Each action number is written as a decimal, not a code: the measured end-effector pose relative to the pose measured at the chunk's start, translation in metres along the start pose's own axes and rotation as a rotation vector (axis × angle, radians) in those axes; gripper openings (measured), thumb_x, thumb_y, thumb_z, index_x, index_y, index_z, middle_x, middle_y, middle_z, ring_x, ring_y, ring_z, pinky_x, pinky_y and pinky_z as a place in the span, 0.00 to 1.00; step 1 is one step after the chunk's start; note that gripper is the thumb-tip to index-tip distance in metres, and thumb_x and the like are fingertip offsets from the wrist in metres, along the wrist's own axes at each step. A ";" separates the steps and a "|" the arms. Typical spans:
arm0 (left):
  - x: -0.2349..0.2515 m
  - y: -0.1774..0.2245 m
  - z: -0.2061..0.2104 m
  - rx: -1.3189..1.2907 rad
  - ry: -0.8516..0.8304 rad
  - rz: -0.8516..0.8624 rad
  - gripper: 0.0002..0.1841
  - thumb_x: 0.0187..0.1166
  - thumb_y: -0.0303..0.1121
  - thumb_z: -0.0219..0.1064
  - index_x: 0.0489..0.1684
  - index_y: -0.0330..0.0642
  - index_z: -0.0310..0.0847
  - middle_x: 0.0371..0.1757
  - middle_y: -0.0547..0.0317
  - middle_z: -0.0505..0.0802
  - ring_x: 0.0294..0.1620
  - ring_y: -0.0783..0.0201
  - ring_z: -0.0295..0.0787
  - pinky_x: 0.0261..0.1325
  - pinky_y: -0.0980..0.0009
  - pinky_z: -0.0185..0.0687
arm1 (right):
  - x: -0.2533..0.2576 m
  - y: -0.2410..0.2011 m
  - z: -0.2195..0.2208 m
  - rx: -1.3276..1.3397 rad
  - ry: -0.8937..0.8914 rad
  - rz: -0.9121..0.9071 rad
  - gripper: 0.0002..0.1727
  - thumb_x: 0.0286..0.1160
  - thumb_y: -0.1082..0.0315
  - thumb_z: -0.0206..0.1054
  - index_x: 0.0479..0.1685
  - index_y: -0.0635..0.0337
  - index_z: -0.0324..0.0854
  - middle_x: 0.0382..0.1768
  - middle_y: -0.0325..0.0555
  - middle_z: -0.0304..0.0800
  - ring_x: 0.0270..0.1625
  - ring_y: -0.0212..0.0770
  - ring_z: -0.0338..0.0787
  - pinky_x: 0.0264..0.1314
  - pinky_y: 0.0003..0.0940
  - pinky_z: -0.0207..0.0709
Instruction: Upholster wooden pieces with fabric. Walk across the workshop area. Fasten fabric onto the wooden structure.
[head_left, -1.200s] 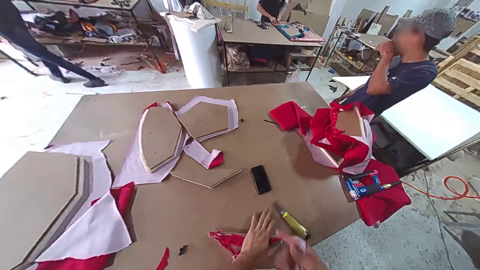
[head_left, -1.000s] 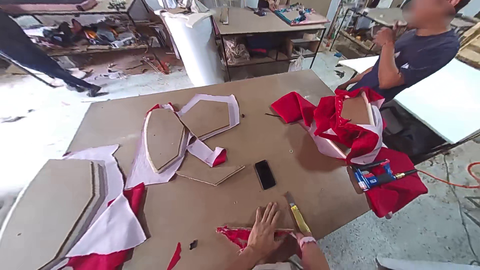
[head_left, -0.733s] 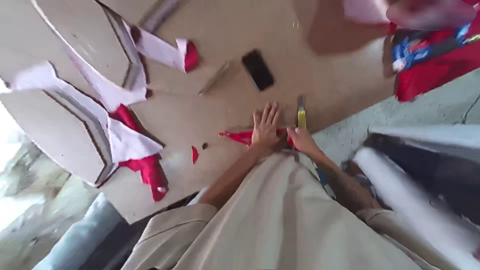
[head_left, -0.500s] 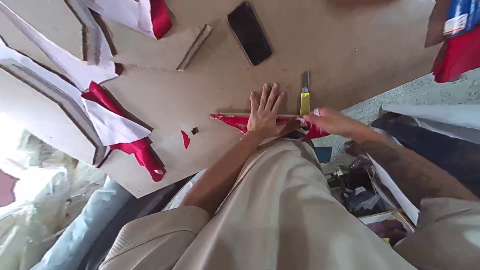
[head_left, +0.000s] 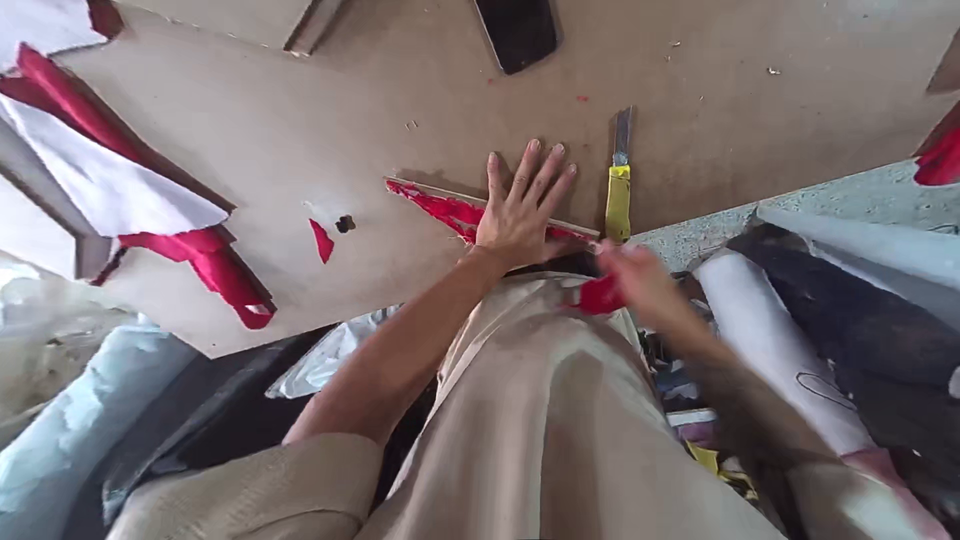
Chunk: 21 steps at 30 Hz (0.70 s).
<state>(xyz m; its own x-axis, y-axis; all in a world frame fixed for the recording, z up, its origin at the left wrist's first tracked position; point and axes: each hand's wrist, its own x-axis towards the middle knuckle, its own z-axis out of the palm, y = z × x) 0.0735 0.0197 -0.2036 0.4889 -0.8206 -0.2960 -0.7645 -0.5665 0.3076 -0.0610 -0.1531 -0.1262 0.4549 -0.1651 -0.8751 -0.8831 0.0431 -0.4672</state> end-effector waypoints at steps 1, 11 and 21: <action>0.001 0.007 0.000 -0.020 0.010 -0.015 0.63 0.60 0.85 0.54 0.98 0.56 0.43 0.99 0.54 0.45 0.98 0.41 0.29 0.83 0.16 0.20 | 0.004 0.001 -0.026 0.010 -0.120 -0.002 0.21 0.91 0.51 0.54 0.42 0.58 0.82 0.30 0.38 0.85 0.32 0.33 0.85 0.36 0.36 0.83; -0.012 0.011 -0.012 -0.069 0.111 -0.001 0.60 0.63 0.85 0.51 0.95 0.51 0.53 0.98 0.52 0.50 0.97 0.38 0.35 0.87 0.21 0.26 | -0.102 -0.037 -0.063 0.246 0.400 -0.500 0.19 0.93 0.58 0.51 0.31 0.53 0.79 0.24 0.33 0.79 0.28 0.30 0.79 0.35 0.31 0.79; -0.031 0.010 0.001 -0.081 0.396 0.436 0.20 0.86 0.53 0.57 0.70 0.69 0.87 0.69 0.56 0.91 0.69 0.47 0.87 0.72 0.41 0.76 | -0.122 0.054 -0.012 0.274 0.595 -0.163 0.22 0.75 0.57 0.72 0.60 0.63 0.82 0.45 0.53 0.90 0.46 0.46 0.91 0.53 0.50 0.86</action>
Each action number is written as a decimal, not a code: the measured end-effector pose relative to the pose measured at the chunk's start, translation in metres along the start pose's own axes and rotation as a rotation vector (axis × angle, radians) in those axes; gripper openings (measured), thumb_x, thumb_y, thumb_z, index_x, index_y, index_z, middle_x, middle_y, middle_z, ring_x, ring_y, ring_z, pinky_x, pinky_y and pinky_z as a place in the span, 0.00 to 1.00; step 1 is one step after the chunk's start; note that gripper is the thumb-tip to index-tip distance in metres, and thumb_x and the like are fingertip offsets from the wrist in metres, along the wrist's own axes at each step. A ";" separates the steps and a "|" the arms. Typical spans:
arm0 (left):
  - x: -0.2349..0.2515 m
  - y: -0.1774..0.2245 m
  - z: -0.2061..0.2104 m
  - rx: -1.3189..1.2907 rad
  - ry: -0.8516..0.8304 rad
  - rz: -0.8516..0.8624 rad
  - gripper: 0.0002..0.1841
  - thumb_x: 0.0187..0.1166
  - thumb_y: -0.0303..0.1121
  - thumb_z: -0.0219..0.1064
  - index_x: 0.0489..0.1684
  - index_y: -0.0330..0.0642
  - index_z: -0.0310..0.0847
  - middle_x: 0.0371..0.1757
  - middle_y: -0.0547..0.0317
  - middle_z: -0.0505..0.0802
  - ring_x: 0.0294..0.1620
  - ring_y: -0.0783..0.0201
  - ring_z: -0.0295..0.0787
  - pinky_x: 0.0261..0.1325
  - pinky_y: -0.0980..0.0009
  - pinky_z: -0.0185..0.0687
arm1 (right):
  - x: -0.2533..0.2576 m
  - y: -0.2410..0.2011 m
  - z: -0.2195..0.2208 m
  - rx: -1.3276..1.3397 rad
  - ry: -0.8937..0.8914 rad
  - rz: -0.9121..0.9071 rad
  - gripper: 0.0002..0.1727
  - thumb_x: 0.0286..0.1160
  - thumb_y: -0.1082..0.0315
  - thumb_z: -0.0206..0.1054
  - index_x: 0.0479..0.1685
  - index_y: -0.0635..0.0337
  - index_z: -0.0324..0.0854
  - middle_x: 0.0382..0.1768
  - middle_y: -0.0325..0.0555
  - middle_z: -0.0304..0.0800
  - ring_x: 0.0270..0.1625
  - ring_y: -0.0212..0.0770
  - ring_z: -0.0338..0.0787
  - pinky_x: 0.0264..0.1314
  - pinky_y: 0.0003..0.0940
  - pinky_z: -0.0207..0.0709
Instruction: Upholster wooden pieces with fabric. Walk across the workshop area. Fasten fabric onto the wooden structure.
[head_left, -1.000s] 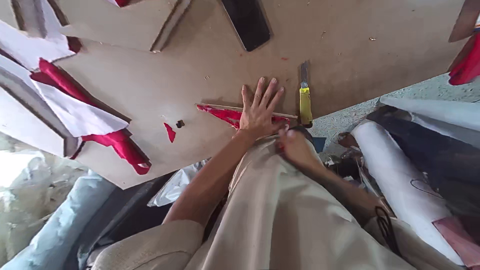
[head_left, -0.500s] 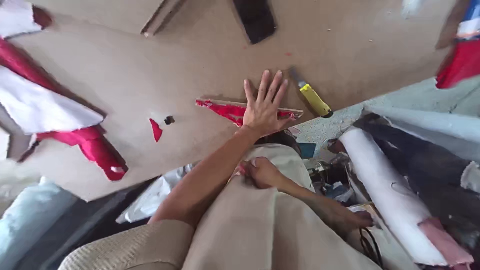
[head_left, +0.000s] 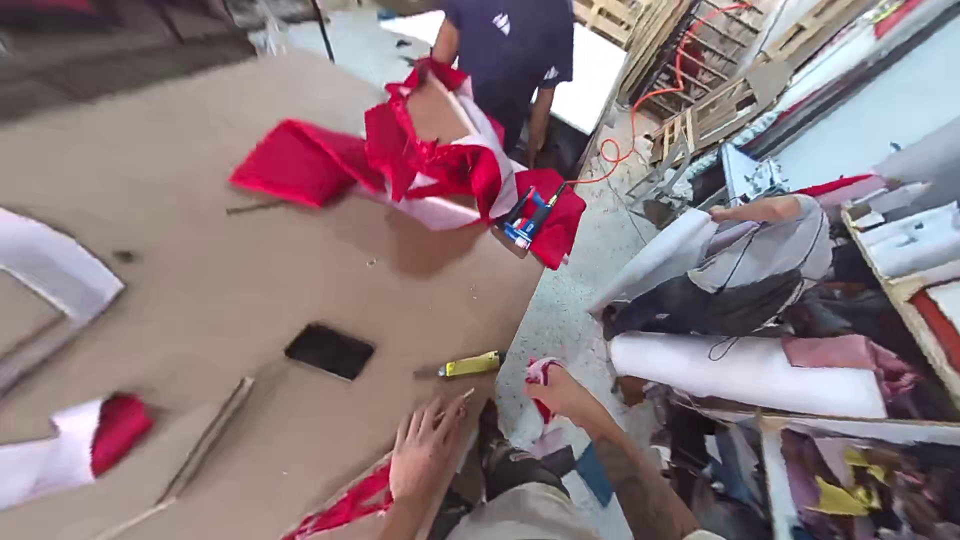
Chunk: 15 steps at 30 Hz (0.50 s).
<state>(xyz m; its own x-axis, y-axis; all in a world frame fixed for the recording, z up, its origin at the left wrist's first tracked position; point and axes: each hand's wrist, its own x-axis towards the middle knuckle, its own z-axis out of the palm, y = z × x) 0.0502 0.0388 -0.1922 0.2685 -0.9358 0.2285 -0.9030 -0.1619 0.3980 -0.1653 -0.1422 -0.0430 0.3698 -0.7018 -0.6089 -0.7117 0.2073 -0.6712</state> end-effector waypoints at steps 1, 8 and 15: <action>0.000 0.000 0.000 -0.027 -0.010 0.030 0.18 0.85 0.48 0.61 0.68 0.69 0.89 0.66 0.55 0.92 0.67 0.48 0.88 0.71 0.42 0.78 | 0.004 -0.013 0.005 -0.057 -0.039 -0.068 0.20 0.75 0.60 0.70 0.60 0.64 0.82 0.48 0.54 0.90 0.50 0.47 0.91 0.57 0.51 0.85; 0.023 0.022 -0.015 -0.159 -0.098 -0.067 0.12 0.79 0.38 0.71 0.56 0.60 0.96 0.61 0.56 0.95 0.66 0.48 0.90 0.69 0.41 0.83 | 0.068 -0.134 0.003 -0.549 -0.050 -0.716 0.17 0.81 0.60 0.68 0.48 0.69 0.86 0.47 0.62 0.91 0.57 0.58 0.90 0.65 0.59 0.80; 0.053 0.069 -0.014 -0.055 -0.237 -0.434 0.09 0.79 0.38 0.72 0.51 0.53 0.95 0.61 0.54 0.94 0.59 0.49 0.93 0.63 0.39 0.86 | 0.105 -0.146 -0.029 -0.657 -0.222 -0.809 0.20 0.91 0.55 0.54 0.44 0.63 0.86 0.39 0.56 0.90 0.46 0.55 0.92 0.48 0.59 0.85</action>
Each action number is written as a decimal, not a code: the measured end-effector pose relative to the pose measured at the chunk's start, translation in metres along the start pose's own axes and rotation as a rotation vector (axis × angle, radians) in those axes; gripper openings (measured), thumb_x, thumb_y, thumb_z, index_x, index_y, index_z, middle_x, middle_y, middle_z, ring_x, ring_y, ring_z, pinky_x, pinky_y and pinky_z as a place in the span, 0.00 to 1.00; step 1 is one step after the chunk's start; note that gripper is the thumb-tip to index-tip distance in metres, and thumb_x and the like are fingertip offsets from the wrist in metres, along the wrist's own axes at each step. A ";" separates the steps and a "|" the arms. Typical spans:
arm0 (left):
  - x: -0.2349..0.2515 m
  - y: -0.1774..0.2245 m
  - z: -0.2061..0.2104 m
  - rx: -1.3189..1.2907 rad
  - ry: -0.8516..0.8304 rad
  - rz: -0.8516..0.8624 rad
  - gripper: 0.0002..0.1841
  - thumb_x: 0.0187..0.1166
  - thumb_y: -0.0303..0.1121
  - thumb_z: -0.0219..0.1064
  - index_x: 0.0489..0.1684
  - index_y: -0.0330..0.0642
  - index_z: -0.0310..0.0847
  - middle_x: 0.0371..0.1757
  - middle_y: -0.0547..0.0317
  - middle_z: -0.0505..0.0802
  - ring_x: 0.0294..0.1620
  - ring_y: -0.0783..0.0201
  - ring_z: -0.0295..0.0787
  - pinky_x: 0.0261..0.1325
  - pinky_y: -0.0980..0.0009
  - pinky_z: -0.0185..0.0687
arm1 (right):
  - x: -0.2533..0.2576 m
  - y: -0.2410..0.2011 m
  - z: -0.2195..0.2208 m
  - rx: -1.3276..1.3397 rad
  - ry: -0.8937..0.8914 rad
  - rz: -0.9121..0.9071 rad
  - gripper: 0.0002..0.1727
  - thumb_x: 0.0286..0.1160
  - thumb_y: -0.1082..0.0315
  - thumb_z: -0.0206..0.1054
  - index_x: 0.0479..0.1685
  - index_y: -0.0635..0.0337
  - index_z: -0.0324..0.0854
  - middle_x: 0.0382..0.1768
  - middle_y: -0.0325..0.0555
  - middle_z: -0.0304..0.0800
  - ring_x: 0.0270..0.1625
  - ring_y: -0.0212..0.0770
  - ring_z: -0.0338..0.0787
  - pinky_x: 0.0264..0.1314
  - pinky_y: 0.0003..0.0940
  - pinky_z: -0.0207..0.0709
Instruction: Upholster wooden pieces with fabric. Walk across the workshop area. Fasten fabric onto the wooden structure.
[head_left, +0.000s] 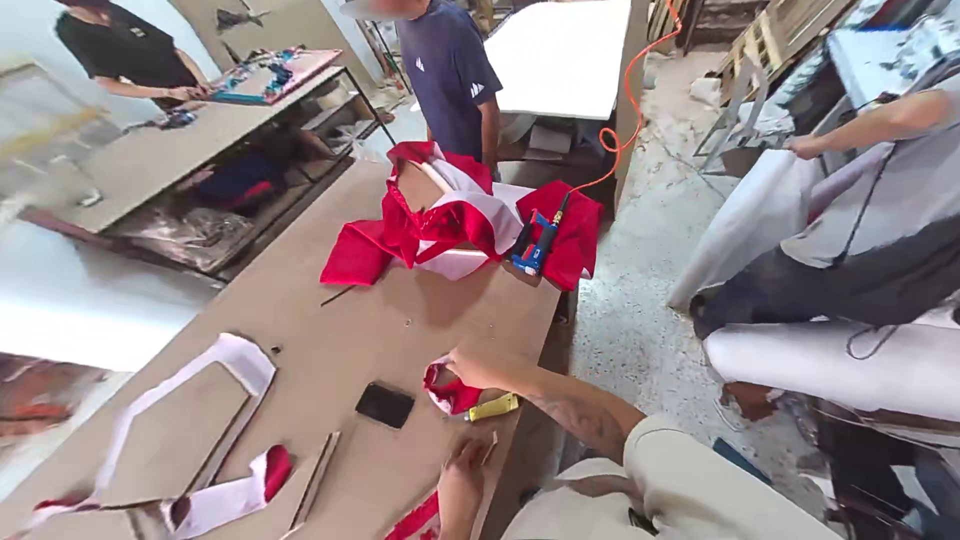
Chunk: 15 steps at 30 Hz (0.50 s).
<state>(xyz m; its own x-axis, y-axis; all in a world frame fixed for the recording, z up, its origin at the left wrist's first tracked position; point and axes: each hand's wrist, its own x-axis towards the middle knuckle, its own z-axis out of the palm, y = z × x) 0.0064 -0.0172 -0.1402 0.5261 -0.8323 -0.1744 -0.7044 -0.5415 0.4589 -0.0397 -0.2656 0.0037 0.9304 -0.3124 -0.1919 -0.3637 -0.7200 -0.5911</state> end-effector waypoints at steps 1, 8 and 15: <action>0.002 0.010 -0.001 0.062 -0.048 -0.078 0.12 0.80 0.37 0.71 0.56 0.52 0.94 0.65 0.53 0.92 0.62 0.47 0.91 0.66 0.39 0.85 | -0.006 0.018 0.000 0.058 0.032 -0.036 0.20 0.90 0.55 0.55 0.45 0.61 0.87 0.39 0.54 0.91 0.46 0.52 0.92 0.50 0.56 0.85; 0.012 0.042 0.004 0.196 -0.082 -0.303 0.13 0.77 0.32 0.71 0.57 0.39 0.88 0.70 0.41 0.86 0.73 0.40 0.81 0.77 0.42 0.75 | -0.052 0.199 -0.052 0.239 0.160 0.081 0.18 0.88 0.60 0.58 0.58 0.59 0.90 0.50 0.52 0.95 0.56 0.48 0.93 0.67 0.52 0.83; 0.059 0.116 -0.025 -0.159 0.049 -0.122 0.13 0.82 0.35 0.67 0.52 0.35 0.90 0.62 0.41 0.91 0.66 0.45 0.88 0.71 0.45 0.83 | 0.023 0.351 -0.203 -0.224 0.394 0.275 0.40 0.64 0.76 0.72 0.85 0.49 0.71 0.78 0.61 0.76 0.83 0.63 0.72 0.79 0.60 0.72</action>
<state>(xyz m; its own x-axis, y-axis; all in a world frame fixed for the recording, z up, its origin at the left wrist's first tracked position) -0.0323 -0.1258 -0.0753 0.6283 -0.7528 -0.1963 -0.5518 -0.6091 0.5696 -0.1556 -0.6508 -0.0490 0.7271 -0.6863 0.0181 -0.6327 -0.6802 -0.3702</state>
